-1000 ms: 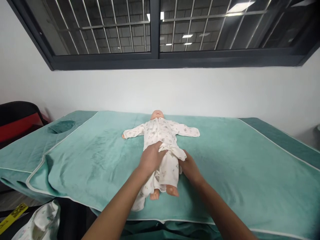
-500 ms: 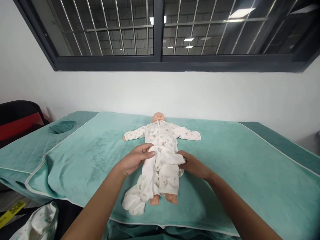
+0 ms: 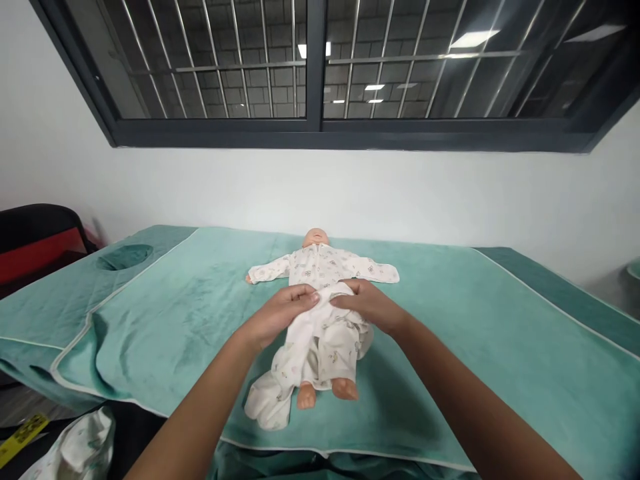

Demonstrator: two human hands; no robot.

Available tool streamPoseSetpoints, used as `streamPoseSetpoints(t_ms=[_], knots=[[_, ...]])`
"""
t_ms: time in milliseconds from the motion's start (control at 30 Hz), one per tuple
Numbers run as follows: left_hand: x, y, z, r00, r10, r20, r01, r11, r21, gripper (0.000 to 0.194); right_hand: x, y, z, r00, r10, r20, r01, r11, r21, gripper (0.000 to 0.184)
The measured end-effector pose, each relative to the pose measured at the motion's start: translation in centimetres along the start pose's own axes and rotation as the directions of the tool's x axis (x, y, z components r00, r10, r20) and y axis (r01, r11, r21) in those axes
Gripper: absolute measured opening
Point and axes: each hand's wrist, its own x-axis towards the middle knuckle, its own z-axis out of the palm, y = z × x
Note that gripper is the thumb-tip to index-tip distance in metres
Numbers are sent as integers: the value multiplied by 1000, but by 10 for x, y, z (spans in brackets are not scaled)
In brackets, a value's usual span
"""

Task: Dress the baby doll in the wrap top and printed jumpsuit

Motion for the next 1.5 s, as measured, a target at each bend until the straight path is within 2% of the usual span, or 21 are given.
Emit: streamPoseSetpoints(t_ms=[100, 167, 233, 300, 333, 400, 467, 533, 600, 633, 667, 800, 867, 967, 1033, 1133, 1300, 1400, 1433, 1500], knots=[[-6, -9, -11, 993, -79, 90, 71, 993, 90, 34, 7, 12, -2, 999, 47, 8, -47, 959, 278, 18], [-4, -17, -12, 998, -33, 51, 30, 999, 41, 33, 11, 18, 1, 999, 34, 38, -46, 929, 366, 19], [2, -25, -8, 996, 54, -64, -58, 996, -67, 32, 15, 20, 6, 993, 9, 117, -45, 949, 311, 24], [8, -31, -2, 980, 105, -168, -131, 980, -148, 32, 18, 18, 9, 968, 27, 251, -62, 989, 133, 31], [11, -33, 0, 973, 114, -200, -149, 974, -170, 32, 18, 17, 10, 950, 49, 309, -65, 997, 40, 34], [12, -36, 2, 969, 95, -229, -142, 970, -196, 33, 19, 16, 9, 931, 82, 354, -66, 996, -58, 41], [8, -38, -2, 980, 32, -196, -73, 976, -205, 35, 18, 17, 7, 947, 65, 314, -70, 998, 4, 47], [1, -40, -8, 996, -37, -78, 23, 984, -175, 36, 17, 21, 6, 968, 39, 249, -79, 986, 149, 48], [-5, -43, -14, 996, -74, 49, 80, 988, -135, 35, 16, 26, 6, 970, 36, 240, -104, 956, 274, 47], [-7, -44, -15, 995, -73, 69, 83, 986, -144, 34, 16, 28, 8, 967, 40, 251, -121, 941, 317, 46], [-7, -46, -15, 997, -57, 49, 65, 982, -178, 33, 15, 30, 10, 964, 44, 262, -138, 926, 353, 44], [3, -51, -6, 982, 51, -180, -117, 919, -376, 31, 17, 36, 20, 961, 30, 276, -157, 877, 453, 31], [10, -52, -1, 971, 71, -226, -161, 898, -409, 33, 19, 37, 23, 956, 23, 294, -156, 885, 439, 20], [14, -49, 3, 960, 41, -276, -150, 911, -384, 35, 21, 38, 25, 931, 41, 363, -168, 931, 326, 34], [12, -46, 3, 952, 18, -304, -127, 932, -340, 36, 23, 37, 27, 922, 77, 380, -173, 959, 225, 36], [8, -44, 2, 953, 16, -301, -111, 948, -300, 35, 23, 36, 29, 953, 91, 288, -159, 962, 221, 19], [7, -54, -7, 961, 61, -272, -128, 963, -236, 36, 24, 40, 30, 943, 113, 312, -248, 866, 435, 39], [3, -60, -13, 962, 13, -274, -69, 978, -196, 37, 26, 44, 32, 965, 119, 233, -223, 841, 493, 38], [0, -61, -15, 971, -3, -237, -39, 984, -174, 37, 26, 45, 33, 972, 116, 205, -207, 836, 507, 37], [-7, -58, -16, 995, -20, -98, 7, 991, -131, 36, 25, 47, 35, 978, 108, 179, -187, 836, 516, 37]])
